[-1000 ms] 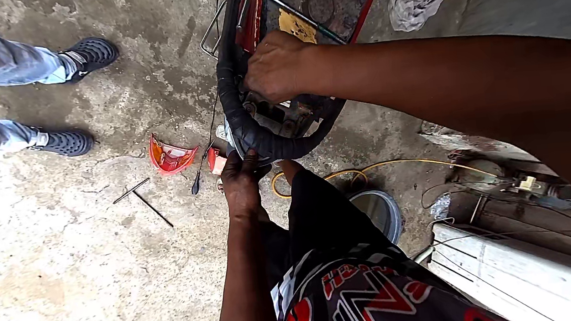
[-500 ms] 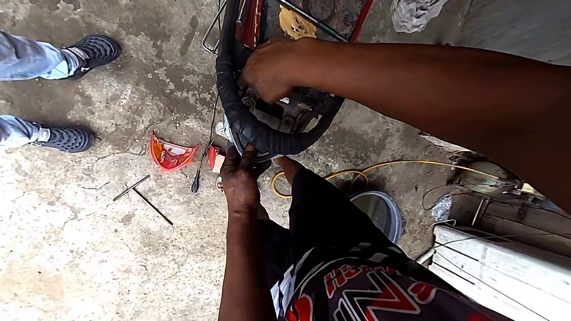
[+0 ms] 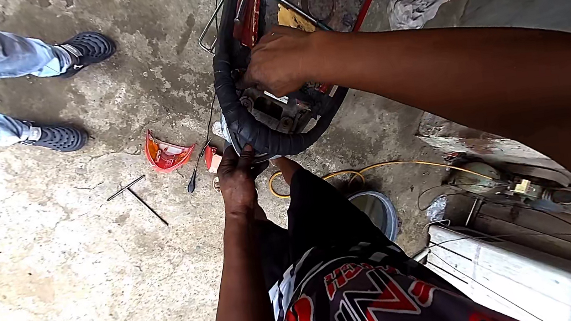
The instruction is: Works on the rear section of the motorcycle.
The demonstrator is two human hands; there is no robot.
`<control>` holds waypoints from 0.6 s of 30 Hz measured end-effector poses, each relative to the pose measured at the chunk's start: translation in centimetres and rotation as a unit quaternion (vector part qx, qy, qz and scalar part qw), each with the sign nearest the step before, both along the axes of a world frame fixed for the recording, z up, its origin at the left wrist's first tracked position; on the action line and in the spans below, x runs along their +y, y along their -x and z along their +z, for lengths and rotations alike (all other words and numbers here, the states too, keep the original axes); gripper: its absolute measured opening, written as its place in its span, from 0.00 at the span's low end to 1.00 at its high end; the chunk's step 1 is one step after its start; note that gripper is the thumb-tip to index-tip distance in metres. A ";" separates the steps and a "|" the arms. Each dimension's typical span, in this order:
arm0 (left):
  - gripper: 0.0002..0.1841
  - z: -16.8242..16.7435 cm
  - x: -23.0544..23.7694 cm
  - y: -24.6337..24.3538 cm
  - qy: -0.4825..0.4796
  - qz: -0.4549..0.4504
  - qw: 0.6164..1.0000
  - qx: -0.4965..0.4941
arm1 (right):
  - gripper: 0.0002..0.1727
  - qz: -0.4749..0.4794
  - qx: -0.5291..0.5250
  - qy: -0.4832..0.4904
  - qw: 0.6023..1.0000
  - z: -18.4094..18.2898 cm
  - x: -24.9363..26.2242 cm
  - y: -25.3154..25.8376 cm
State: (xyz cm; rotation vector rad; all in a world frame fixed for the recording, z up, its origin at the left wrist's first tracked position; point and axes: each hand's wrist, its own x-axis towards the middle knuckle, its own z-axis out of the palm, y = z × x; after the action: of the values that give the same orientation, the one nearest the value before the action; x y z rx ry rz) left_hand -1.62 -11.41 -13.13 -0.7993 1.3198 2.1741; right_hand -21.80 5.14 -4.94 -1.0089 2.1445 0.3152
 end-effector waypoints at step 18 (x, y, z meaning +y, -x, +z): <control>0.10 0.0 0.0 -0.1 0.001 -0.002 1.000 0.005 | 0.24 -0.001 0.012 -0.060 0.998 0.3 -1.5 -0.3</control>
State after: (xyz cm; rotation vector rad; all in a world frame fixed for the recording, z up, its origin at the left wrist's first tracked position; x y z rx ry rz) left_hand -1.51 -11.44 -13.17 -0.7872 1.3287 2.1764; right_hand -21.45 3.62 -4.62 -0.9386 2.1209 0.4499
